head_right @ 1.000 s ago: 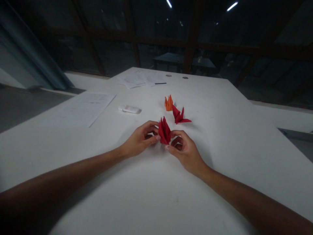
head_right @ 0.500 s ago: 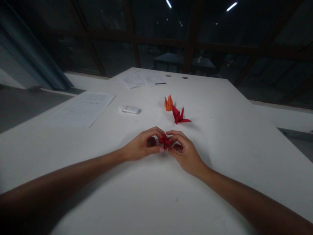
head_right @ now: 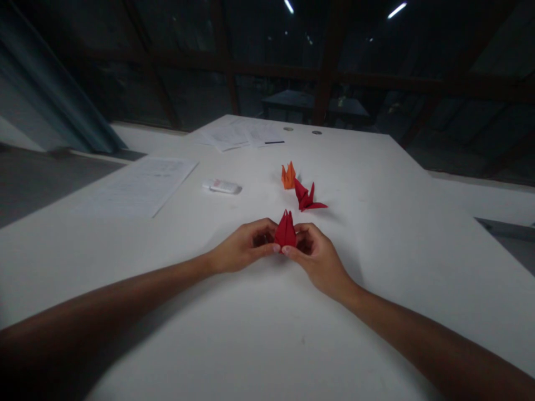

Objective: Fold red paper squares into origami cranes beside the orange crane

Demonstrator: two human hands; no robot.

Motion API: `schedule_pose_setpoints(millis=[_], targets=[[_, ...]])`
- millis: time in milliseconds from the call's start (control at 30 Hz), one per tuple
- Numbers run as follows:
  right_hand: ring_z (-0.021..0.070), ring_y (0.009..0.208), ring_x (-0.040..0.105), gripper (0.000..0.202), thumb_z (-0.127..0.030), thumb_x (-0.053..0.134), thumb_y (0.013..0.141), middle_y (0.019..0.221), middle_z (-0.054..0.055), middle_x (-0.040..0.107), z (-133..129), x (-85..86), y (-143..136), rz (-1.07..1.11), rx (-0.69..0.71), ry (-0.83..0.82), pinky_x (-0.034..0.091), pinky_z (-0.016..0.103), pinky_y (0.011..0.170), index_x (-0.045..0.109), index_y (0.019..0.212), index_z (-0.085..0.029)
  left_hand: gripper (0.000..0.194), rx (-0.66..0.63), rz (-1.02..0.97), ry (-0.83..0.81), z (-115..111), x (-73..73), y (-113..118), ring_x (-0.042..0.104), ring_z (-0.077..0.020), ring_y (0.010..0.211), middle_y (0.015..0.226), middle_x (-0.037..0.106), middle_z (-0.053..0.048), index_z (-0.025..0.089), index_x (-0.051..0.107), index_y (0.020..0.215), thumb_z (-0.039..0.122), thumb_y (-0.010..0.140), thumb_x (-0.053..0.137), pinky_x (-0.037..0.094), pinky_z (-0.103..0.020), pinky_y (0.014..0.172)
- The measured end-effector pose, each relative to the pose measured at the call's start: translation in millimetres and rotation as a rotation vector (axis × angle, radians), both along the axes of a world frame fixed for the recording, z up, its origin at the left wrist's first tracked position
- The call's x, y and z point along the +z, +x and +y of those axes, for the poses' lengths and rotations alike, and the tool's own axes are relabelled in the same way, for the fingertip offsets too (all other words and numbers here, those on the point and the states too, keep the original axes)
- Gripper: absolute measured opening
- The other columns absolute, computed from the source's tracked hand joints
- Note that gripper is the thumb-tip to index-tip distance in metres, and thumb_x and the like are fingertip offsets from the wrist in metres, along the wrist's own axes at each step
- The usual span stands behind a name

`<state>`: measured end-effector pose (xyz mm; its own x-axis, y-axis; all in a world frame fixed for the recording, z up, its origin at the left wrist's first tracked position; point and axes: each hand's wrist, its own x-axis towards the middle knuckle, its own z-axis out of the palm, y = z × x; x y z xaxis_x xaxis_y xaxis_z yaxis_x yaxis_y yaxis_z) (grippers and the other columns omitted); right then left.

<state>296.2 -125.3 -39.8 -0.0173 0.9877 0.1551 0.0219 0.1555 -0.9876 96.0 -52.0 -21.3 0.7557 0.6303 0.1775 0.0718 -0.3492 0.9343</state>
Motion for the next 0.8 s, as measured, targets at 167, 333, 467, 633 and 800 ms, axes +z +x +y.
schedule_pose_setpoints(millis=[167,333,467,633,800], targets=[[0.0120,0.067,0.055,0.023,-0.035,0.070,0.090,0.088,0.001,0.066,-0.1,0.1,0.3,-0.024,0.029,0.025,0.045,0.026,0.058,0.061,0.107,-0.022,0.028,-0.051,-0.124,-0.171,4.1,-6.6,0.8,0.062,-0.0144,0.082,0.092,0.067,-0.005,0.015,0.061,0.106,0.034,0.089,0.071,0.047,-0.028,0.077],[0.0113,0.058,0.058,0.035,-0.034,0.069,0.091,0.087,-0.003,0.066,0.2,-3.2,1.4,0.026,-0.014,0.041,0.046,0.026,0.053,0.048,0.119,-0.029,0.030,-0.065,-0.137,-0.200,5.5,-4.3,-0.1,0.061,-0.0131,0.079,0.088,0.068,-0.004,0.014,0.062,0.108,0.036,0.089,0.071,0.045,-0.026,0.076],[0.0104,0.057,0.059,0.029,-0.032,0.069,0.091,0.093,-0.002,0.066,-0.3,-1.7,1.0,0.048,0.010,0.025,0.046,0.026,0.051,0.048,0.111,-0.028,0.030,-0.088,-0.125,-0.209,6.1,-4.7,0.2,0.062,-0.0141,0.083,0.091,0.069,-0.005,0.014,0.062,0.108,0.035,0.089,0.071,0.045,-0.026,0.078],[0.0101,0.055,0.057,0.019,-0.031,0.067,0.093,0.078,-0.005,0.064,-2.0,0.1,1.8,0.014,0.018,0.022,0.043,0.025,0.052,0.049,0.098,-0.025,0.027,-0.044,-0.157,-0.214,7.6,-8.7,2.2,0.056,-0.0114,0.074,0.084,0.065,-0.002,0.015,0.059,0.106,0.032,0.088,0.071,0.042,-0.024,0.069],[0.0125,0.063,0.055,0.014,-0.032,0.066,0.094,0.072,-0.004,0.059,-4.2,-0.8,3.2,-0.048,0.079,-0.012,0.046,0.026,0.057,0.055,0.095,-0.024,0.025,0.024,-0.164,-0.212,7.7,-7.6,3.2,0.055,-0.0110,0.071,0.081,0.063,-0.001,0.015,0.059,0.105,0.028,0.087,0.070,0.043,-0.024,0.068]])
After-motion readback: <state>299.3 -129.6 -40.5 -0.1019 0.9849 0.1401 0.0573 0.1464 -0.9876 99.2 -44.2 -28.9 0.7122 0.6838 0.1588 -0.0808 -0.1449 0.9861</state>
